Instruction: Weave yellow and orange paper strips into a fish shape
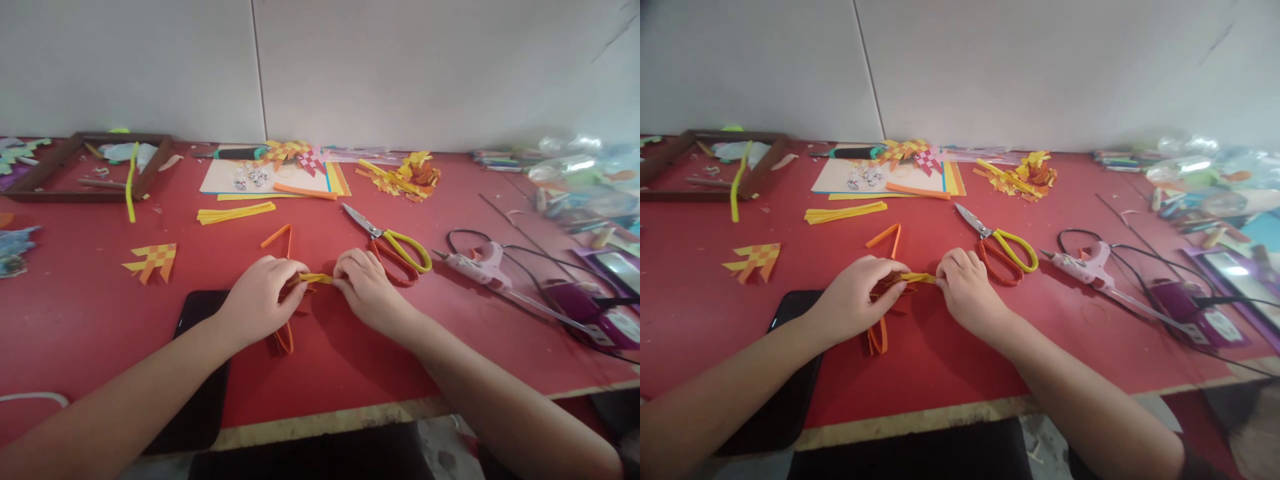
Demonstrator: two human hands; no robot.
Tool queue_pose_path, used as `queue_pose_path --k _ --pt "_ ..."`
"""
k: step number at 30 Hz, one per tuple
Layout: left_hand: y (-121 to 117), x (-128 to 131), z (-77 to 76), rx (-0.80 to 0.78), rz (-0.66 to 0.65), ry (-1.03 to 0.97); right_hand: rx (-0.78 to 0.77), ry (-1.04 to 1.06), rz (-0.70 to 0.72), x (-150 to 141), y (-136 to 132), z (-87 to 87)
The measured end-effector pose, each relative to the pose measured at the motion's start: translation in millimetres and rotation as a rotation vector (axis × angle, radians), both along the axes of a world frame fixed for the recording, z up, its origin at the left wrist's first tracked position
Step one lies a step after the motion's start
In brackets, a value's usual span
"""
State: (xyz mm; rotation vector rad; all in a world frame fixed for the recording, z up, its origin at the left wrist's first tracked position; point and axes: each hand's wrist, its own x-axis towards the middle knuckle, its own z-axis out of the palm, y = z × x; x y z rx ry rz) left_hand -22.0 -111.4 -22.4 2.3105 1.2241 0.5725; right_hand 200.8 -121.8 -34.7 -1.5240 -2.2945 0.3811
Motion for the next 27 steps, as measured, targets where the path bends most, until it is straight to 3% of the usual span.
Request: queue_pose_path --k 12,19,27 --pt "0.8 0.7 0.6 0.095 -0.054 -0.011 -0.045 0.049 -0.064 2.0 4.4 -2.0" --pt "-0.3 0.1 -0.4 0.075 -0.062 -0.013 0.033 0.048 -0.138 2.5 3.5 -3.7" --pt "1.5 0.6 0.7 0.051 -0.030 -0.037 0.033 -0.028 -0.078 5.4 4.8 -6.1"
